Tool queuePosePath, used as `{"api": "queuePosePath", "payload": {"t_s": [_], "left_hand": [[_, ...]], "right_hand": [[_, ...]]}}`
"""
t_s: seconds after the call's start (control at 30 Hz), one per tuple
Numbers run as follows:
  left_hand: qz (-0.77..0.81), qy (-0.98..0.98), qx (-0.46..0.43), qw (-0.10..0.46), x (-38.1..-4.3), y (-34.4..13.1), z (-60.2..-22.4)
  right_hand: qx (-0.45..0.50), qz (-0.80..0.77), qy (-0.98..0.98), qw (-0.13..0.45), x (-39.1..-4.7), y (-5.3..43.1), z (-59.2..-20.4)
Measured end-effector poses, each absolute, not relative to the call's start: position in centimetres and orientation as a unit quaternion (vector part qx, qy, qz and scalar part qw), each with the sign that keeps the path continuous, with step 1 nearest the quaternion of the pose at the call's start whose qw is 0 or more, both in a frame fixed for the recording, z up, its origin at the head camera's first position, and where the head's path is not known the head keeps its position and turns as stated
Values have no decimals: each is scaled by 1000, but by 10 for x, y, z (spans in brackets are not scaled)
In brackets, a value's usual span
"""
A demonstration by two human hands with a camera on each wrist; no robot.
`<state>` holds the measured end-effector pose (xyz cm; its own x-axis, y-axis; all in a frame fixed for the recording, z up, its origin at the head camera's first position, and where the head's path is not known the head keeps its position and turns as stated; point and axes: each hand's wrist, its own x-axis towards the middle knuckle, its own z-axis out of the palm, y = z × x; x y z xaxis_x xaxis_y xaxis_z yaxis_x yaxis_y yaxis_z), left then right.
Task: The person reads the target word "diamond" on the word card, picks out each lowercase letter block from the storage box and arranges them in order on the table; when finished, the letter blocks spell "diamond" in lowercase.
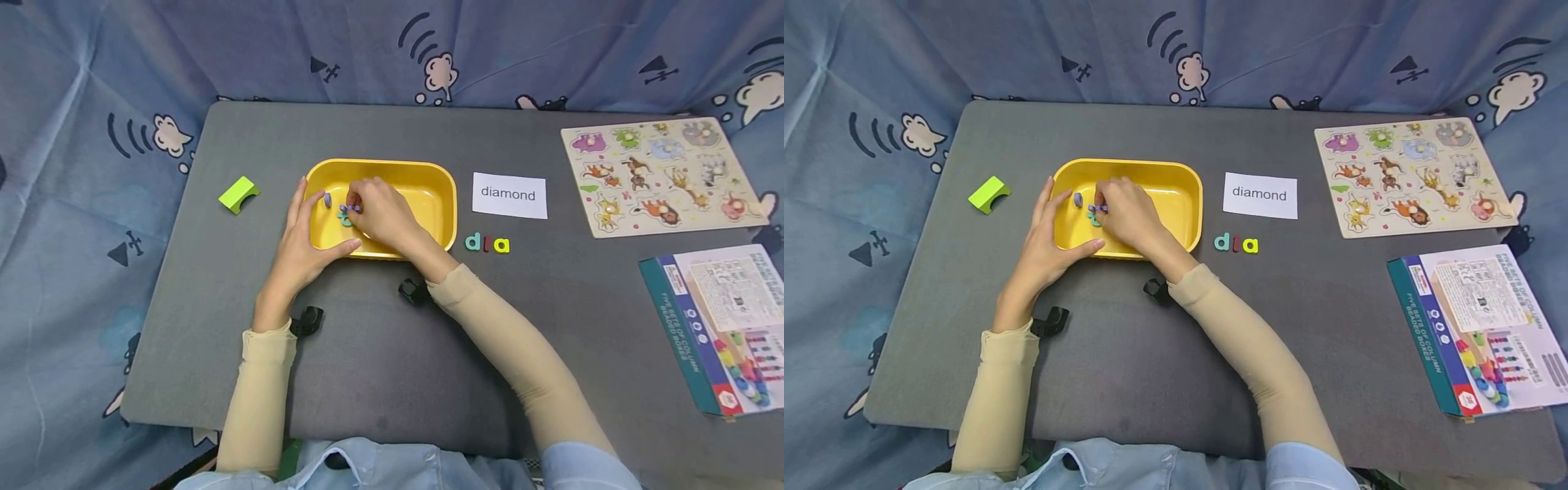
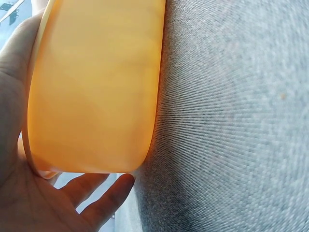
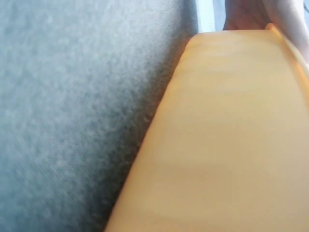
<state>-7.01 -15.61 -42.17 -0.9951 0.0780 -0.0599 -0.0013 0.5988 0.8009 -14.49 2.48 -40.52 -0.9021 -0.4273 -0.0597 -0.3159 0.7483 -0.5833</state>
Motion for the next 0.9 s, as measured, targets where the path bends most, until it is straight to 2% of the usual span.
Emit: {"api": "queuePosePath", "payload": {"t_s": [0.33,0.63,0.9], "left_hand": [[449,892,17,51,-71,-155,-422],[445,894,17,52,-71,-156,-422],[449,892,15,48,-70,-156,-422]], "right_hand": [[-179,-349,914,105,-136,46,-390],[-245,-311,914,92,-131,59,-382],[-224,-356,903,86,-127,69,-377]]}}
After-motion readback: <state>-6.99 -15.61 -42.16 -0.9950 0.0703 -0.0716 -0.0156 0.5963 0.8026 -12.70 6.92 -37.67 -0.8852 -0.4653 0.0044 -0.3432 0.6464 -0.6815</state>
